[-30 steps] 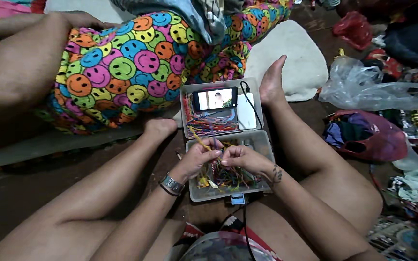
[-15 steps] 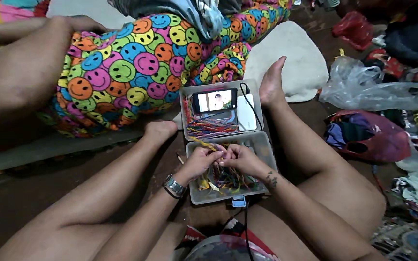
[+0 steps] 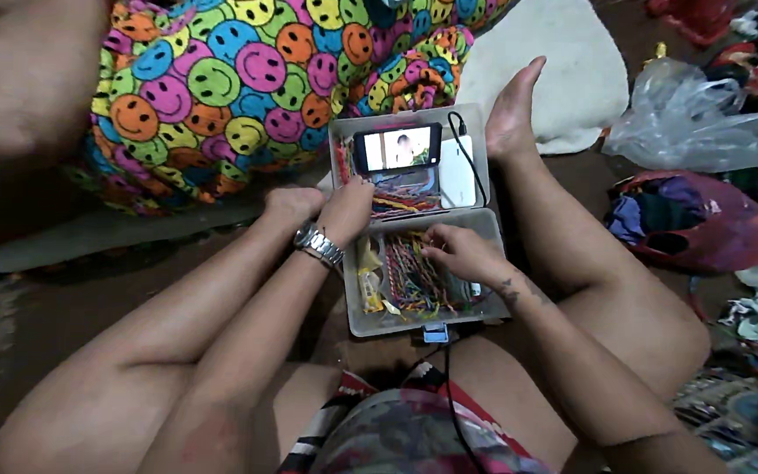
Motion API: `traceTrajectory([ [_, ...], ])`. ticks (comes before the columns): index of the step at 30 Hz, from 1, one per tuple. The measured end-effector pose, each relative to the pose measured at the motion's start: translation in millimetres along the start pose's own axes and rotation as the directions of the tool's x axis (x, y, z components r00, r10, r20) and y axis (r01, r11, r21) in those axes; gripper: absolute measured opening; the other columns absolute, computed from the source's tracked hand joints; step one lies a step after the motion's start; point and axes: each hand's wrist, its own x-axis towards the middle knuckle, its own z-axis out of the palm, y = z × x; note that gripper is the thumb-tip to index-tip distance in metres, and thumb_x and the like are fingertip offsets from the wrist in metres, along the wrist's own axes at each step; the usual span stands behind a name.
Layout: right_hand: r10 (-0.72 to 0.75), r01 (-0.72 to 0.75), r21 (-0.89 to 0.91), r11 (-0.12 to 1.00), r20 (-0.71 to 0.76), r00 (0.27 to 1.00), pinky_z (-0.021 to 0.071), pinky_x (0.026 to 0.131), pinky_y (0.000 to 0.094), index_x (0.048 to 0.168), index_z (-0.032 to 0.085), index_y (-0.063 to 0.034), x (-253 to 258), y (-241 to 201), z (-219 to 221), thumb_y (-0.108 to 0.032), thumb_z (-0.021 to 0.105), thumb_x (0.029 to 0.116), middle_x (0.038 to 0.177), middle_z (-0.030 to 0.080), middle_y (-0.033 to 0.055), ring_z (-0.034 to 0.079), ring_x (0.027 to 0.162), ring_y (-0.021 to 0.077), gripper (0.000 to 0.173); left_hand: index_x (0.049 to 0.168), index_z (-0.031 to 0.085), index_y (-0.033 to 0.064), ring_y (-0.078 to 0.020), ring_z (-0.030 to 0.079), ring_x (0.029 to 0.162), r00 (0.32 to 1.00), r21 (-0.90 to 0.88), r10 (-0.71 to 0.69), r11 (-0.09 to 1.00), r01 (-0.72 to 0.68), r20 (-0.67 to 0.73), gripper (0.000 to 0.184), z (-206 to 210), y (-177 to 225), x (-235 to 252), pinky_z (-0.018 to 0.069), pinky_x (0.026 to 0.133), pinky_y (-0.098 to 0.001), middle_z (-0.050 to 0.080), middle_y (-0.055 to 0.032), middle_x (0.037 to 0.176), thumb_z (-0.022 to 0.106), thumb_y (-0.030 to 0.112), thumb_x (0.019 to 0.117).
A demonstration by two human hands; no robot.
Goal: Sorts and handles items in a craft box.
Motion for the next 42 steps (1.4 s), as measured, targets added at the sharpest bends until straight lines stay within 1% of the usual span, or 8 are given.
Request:
traceTrajectory([
  [3, -0.015, 0.015, -0.033, 0.999, 0.002, 1.000, 0.0531, 0.092, 0.0541, 0.123, 0.065, -0.0014, 1.1, -0.3, 2.3, -0.024, 0.060, 0.1046, 0.111, 0.068, 0.0184, 0.068, 0.101, 0.0317, 0.030, 0.115, 0.066, -0.0025, -0.0401, 0.066, 0.099, 0.983, -0.078, 0.140, 0.986, -0.150, -0.117, 0.022, -10.0, 16.5, -44.0, 0.0568, 0.083, -0.0553, 0.061, -0.0242, 0.119, 0.065, -0.001, 0.0932],
  [6, -0.025, 0.030, -0.052, 0.998, 0.079, 0.997, 0.0522, 0.096, 0.0540, 0.124, 0.065, -0.0014, 5.8, -1.5, 12.2, -0.026, 0.058, 0.1050, 0.116, 0.068, 0.0191, 0.067, 0.106, 0.0323, 0.032, 0.107, 0.071, 0.0024, -0.0356, 0.067, 0.101, 0.923, -0.103, 0.288, 0.957, -0.270, 0.256, 0.016, 2.6, 28.2, -77.1, 0.0548, 0.087, -0.0563, 0.067, -0.0182, 0.108, 0.060, 0.008, 0.0980],
  [14, -0.039, 0.090, -0.172, 0.981, 0.279, 0.959, 0.0471, 0.103, 0.0562, 0.133, 0.061, -0.0025, 4.2, -6.7, 38.9, -0.030, 0.056, 0.1055, 0.129, 0.063, 0.0214, 0.062, 0.119, 0.0358, 0.039, 0.120, 0.065, -0.0082, -0.0427, 0.050, 0.133, 0.703, 0.314, 0.047, 0.872, -0.375, 0.709, 0.028, 64.1, 27.7, -91.0, 0.0159, 0.119, -0.0664, 0.057, -0.0237, 0.138, 0.046, 0.000, 0.1012],
  [19, -0.063, 0.117, -0.176, 0.977, 0.287, 0.956, 0.0468, 0.104, 0.0546, 0.131, 0.062, -0.0020, 4.1, -6.8, 37.7, -0.028, 0.055, 0.1059, 0.129, 0.063, 0.0208, 0.062, 0.120, 0.0350, 0.037, 0.118, 0.065, -0.0084, -0.0416, 0.056, 0.125, 0.672, 0.354, -0.010, 0.856, -0.377, 0.740, 0.026, 53.9, 35.2, -91.6, 0.0145, 0.121, -0.0653, 0.064, -0.0235, 0.127, 0.048, 0.002, 0.1012],
  [23, -0.226, 0.232, 0.016, 0.973, 0.293, 0.929, 0.0477, 0.102, 0.0475, 0.117, 0.070, 0.0002, -2.0, -8.5, 37.2, -0.022, 0.054, 0.1063, 0.120, 0.067, 0.0199, 0.063, 0.114, 0.0303, 0.029, 0.115, 0.066, -0.0076, -0.0409, 0.059, 0.123, 0.750, 0.280, 0.045, 0.911, -0.301, 0.659, 0.025, 33.0, 33.7, -104.8, 0.0222, 0.120, -0.0617, 0.064, -0.0228, 0.127, 0.048, 0.005, 0.1021],
  [34, -0.186, 0.188, 0.003, 0.982, 0.166, 0.969, 0.0463, 0.108, 0.0440, 0.127, 0.069, -0.0010, -14.4, -26.6, 53.1, -0.018, 0.045, 0.1085, 0.128, 0.067, 0.0194, 0.063, 0.122, 0.0295, 0.034, 0.101, 0.071, -0.0037, -0.0366, 0.068, 0.109, 0.871, 0.143, 0.432, 0.871, -0.470, 0.233, 0.018, 37.3, 20.4, -129.6, 0.0432, 0.107, -0.0587, 0.069, -0.0185, 0.116, 0.053, 0.002, 0.0991],
  [38, -0.159, 0.161, 0.031, 0.986, -0.049, 0.986, 0.0509, 0.102, 0.0416, 0.122, 0.073, -0.0029, -13.6, -26.7, 50.3, -0.016, 0.054, 0.1041, 0.121, 0.070, 0.0165, 0.067, 0.113, 0.0260, 0.029, 0.115, 0.071, -0.0014, -0.0362, 0.054, 0.133, 0.944, -0.106, 0.319, 0.945, -0.310, 0.084, 0.025, 40.7, 13.0, -118.5, 0.0397, 0.113, -0.0534, 0.057, -0.0164, 0.144, 0.052, 0.007, 0.1007],
  [42, -0.193, 0.199, 0.010, 0.980, -0.196, 0.961, 0.0537, 0.097, 0.0362, 0.115, 0.075, -0.0027, -13.1, -25.6, 46.3, -0.014, 0.059, 0.1004, 0.114, 0.072, 0.0150, 0.070, 0.106, 0.0225, 0.024, 0.114, 0.060, -0.0093, -0.0290, 0.059, 0.124, 0.968, -0.621, -0.052, 0.776, -0.115, -0.245, 0.024, 58.0, 10.4, -113.8, 0.0535, 0.096, -0.0380, 0.050, -0.0250, 0.144, 0.057, 0.001, 0.0922],
])
